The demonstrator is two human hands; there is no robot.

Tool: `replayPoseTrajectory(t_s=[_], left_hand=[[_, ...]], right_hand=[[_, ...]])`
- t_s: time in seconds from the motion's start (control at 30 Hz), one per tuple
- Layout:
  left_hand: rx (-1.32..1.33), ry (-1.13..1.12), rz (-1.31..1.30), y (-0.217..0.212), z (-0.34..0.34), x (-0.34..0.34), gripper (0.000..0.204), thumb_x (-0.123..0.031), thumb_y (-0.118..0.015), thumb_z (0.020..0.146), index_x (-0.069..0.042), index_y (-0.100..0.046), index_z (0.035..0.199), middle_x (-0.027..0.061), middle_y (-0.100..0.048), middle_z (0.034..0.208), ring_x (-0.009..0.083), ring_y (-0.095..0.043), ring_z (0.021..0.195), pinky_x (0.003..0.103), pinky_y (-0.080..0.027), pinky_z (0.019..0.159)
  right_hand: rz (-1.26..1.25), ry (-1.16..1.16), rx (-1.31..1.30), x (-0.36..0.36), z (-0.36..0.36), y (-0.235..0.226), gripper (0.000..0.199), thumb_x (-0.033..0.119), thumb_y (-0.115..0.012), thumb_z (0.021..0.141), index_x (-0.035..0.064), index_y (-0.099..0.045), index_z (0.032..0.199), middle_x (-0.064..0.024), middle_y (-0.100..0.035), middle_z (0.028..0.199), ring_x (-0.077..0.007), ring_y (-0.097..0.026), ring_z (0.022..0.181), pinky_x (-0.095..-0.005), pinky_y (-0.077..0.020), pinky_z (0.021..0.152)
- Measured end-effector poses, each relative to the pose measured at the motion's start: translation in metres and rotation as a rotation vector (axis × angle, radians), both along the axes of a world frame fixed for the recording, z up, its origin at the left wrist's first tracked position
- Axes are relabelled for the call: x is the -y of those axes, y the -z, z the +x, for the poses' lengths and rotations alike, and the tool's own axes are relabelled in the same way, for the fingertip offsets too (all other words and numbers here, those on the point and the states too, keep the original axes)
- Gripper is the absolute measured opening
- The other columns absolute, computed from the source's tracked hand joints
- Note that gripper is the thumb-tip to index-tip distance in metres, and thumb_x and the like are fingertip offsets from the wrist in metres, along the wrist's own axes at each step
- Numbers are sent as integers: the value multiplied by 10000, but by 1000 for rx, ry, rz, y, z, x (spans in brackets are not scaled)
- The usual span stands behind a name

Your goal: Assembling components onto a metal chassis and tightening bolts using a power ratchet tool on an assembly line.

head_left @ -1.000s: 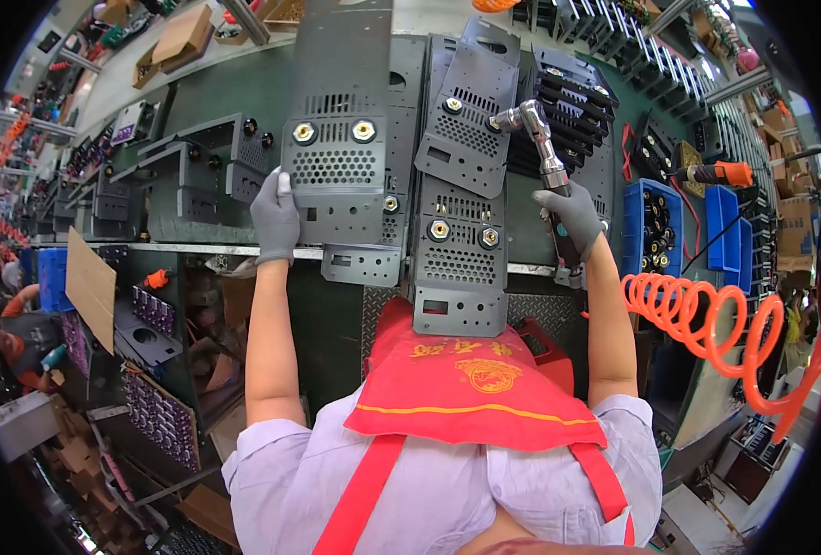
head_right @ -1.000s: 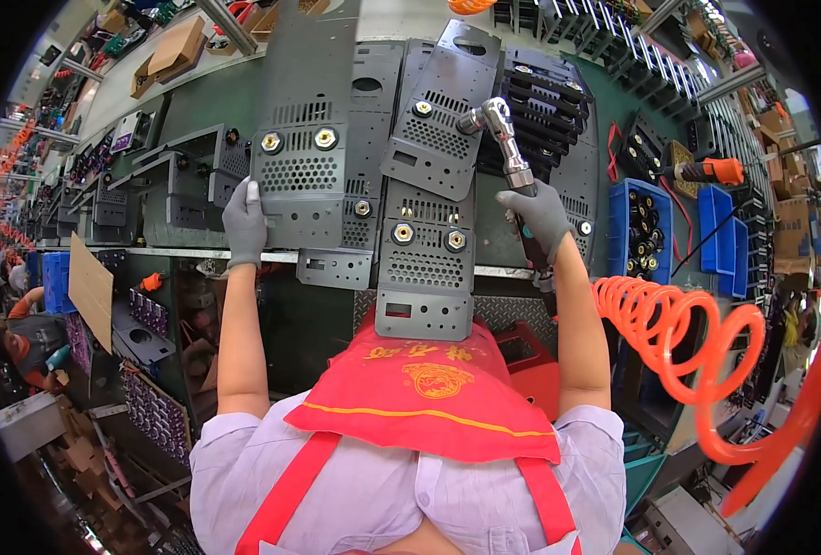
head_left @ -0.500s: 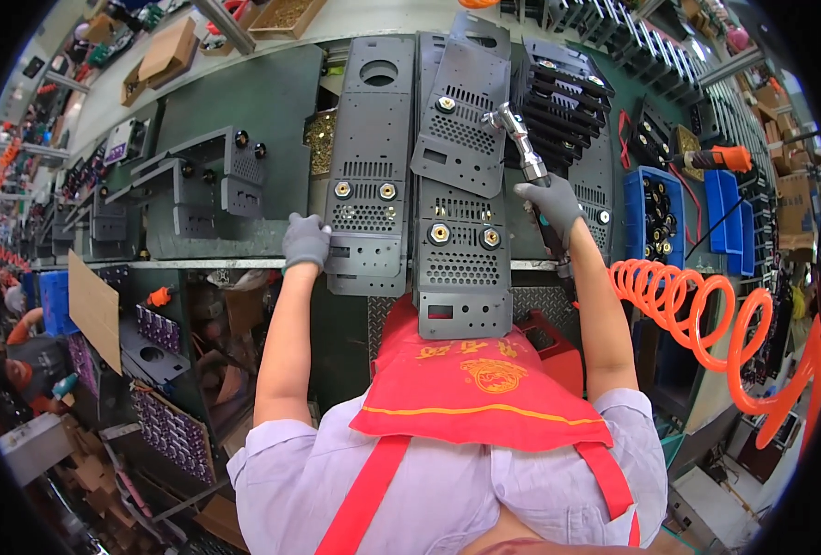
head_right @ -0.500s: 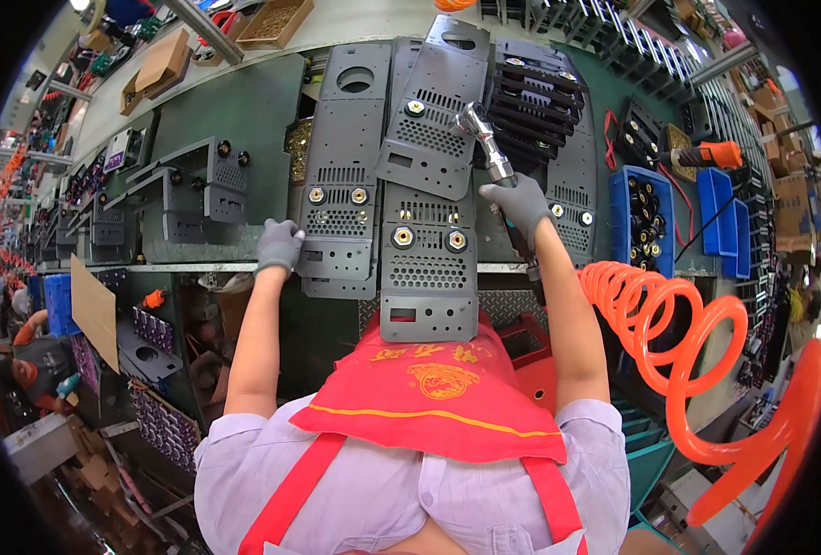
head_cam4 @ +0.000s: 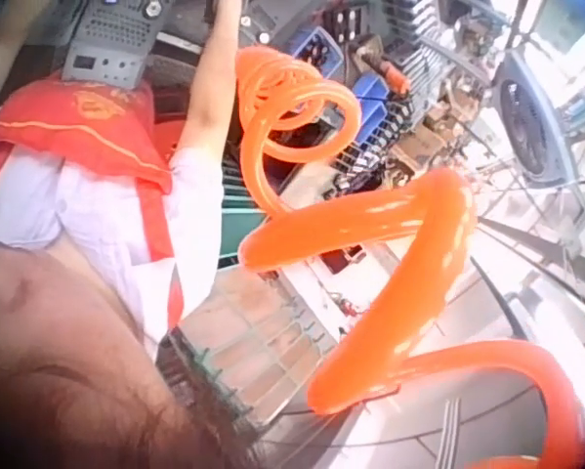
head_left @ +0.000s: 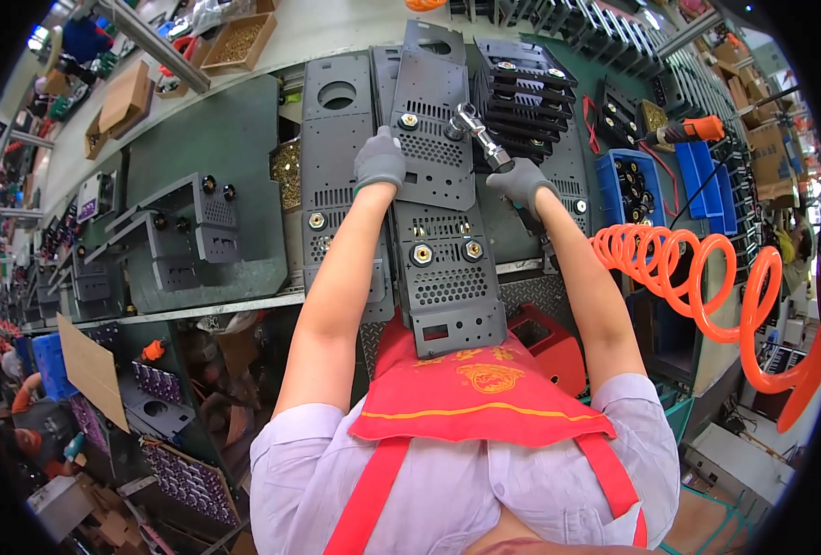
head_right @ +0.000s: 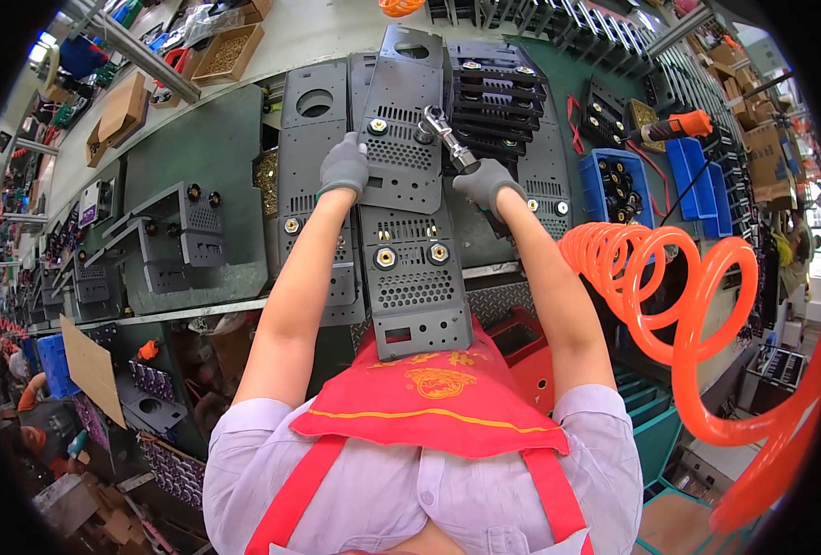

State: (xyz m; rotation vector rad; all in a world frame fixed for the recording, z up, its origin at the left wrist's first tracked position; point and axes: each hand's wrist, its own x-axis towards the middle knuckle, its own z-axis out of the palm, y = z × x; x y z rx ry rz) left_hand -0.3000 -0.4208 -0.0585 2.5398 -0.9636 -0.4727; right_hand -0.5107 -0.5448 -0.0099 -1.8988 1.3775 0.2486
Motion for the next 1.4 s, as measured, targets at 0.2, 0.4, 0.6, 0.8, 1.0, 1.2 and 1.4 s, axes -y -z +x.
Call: replayPoseTrajectory(t_s=[0.2,0.4,0.6,0.8,1.0,1.2,1.4], left_hand=[[-33,-75,-82,3,-7,-5,320,-291,-429,960,-111,-515,1210,202,-662,987,382,-640,948,498,-502,790],[-73,-114,-56,3,-7,-8,370,-306,-414,967,-143,-488,1291,191,-664,1002,373,-641,951,485,-500,800],[-188,-143,43,-10,-10,-7,430,-350,-393,974,-215,-450,1379,184,-642,1130,373,-606,1053,472,-474,896],[-106,-141,4,-3,-14,-12,434,-321,-410,972,-186,-428,1384,181,-673,1004,359,-650,940,472,-501,812],[-104,-162,-8,-6,-18,-19,433,-314,-400,973,-176,-432,1382,196,-672,997,364,-648,947,475,-499,826],[-124,-61,8,-23,-15,-51,415,-308,-396,968,-155,-478,1345,221,-657,1026,393,-630,953,483,-488,838],[-147,-116,-56,-3,-39,-70,433,-345,-404,971,-154,-475,1352,219,-658,1005,389,-629,949,488,-489,823]], right_hand=[[21,39,32,-5,-1,5,274,252,-633,702,7,-614,821,-122,-635,651,-224,-628,557,-343,-496,544],[-17,19,-17,-5,2,4,270,249,-630,707,1,-621,814,-122,-632,640,-223,-631,555,-343,-494,537],[-16,27,-12,-4,-1,6,276,247,-630,708,1,-623,834,-121,-636,655,-219,-630,555,-337,-495,535],[10,30,-3,-1,-2,11,304,249,-674,705,4,-579,857,-100,-598,637,-190,-583,496,-340,-482,483],[22,-37,-1,7,-10,8,295,245,-671,692,15,-624,870,-112,-639,708,-193,-619,590,-331,-495,552],[130,-164,106,-7,-8,-37,352,322,-690,689,26,-611,862,-100,-648,741,-209,-623,599,-329,-498,583],[-24,-374,16,-33,25,-35,394,315,-662,696,14,-640,949,-186,-675,871,-335,-655,819,-372,-512,754]])
